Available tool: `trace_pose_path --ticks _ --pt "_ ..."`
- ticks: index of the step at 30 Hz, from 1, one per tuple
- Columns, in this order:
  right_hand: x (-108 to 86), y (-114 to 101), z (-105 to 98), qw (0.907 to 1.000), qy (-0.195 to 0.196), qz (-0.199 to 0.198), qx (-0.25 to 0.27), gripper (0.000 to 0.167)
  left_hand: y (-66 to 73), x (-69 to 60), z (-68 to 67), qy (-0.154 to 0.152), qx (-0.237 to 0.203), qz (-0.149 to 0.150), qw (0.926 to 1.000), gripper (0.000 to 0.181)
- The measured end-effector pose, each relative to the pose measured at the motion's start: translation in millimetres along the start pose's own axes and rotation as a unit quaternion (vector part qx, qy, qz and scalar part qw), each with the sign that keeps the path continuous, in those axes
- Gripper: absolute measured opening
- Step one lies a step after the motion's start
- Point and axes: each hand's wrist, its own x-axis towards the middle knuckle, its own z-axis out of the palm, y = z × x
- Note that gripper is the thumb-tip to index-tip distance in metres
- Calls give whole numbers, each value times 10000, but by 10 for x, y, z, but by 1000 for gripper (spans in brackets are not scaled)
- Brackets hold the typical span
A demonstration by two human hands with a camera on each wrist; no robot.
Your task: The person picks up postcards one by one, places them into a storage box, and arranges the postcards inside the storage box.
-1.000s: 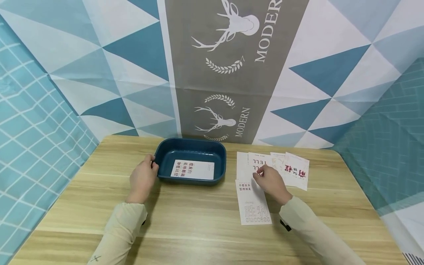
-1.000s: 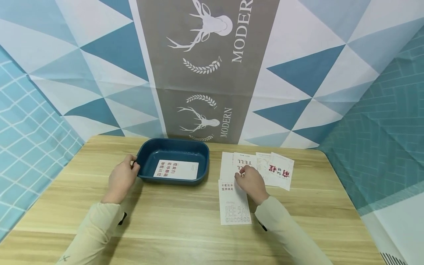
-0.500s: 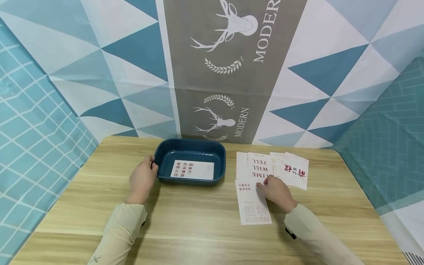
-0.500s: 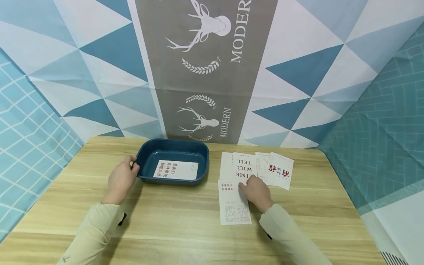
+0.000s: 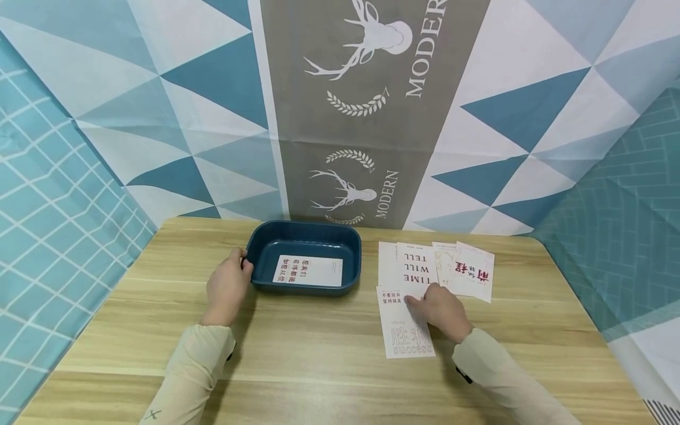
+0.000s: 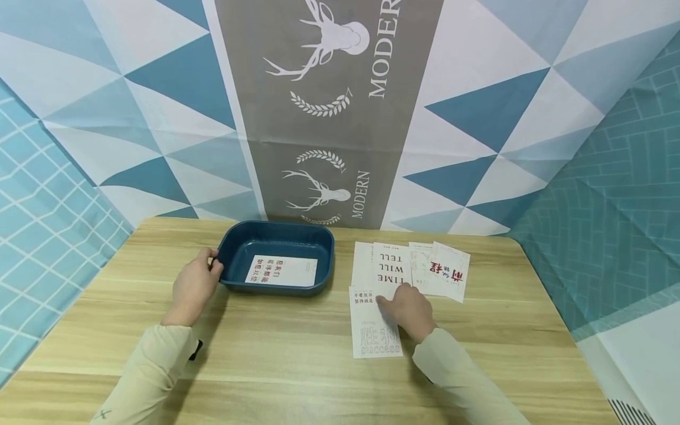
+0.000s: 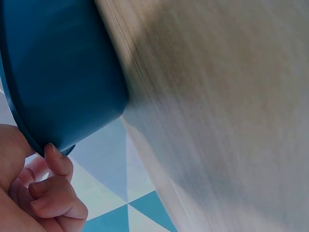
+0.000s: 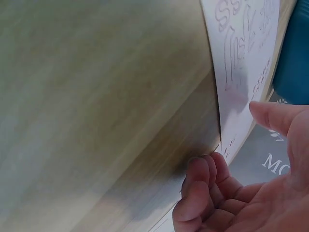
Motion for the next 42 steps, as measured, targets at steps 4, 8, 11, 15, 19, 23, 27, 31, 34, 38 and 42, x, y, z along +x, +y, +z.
trace_pose_path --ticks 4,8,11,15,19,23,27,31,34,38,42 --pt "-29 -13 1 10000 -34 55 -63 45 6 13 -1 -14 25 -28 10000 30" --pt "-52 -17 15 9999 -28 17 -108 45 11 18 -9 -99 53 -86 9999 30" --pt "-54 -13 31 9998 -27 -58 -163 45 14 15 -12 -160 51 -105 9998 30" --pt "-60 -18 43 9998 -13 -99 -175 47 13 6 -23 -219 36 -123 9997 30" --pt "-68 -27 46 9999 25 -12 -142 48 18 1 -32 -265 39 -127 9996 30" --pt "-64 -22 51 10000 62 47 7 50 26 0 -36 -285 38 -143 9995 30" --pt "-63 -14 33 9994 37 137 321 48 32 2 -37 -281 30 -134 9995 30" --pt "-65 -10 -6 9975 88 243 665 32 20 0 -32 -273 7 -98 9996 30" --pt "-56 5 -24 9949 206 163 970 34 9 2 -26 -223 -8 -63 9997 30" --pt "-26 24 -23 9909 424 -70 1277 26 -2 5 -17 -153 -20 -36 9999 29" --pt "1 40 -23 9877 679 -281 1384 22 1 10 -10 -140 -33 -37 9999 29"
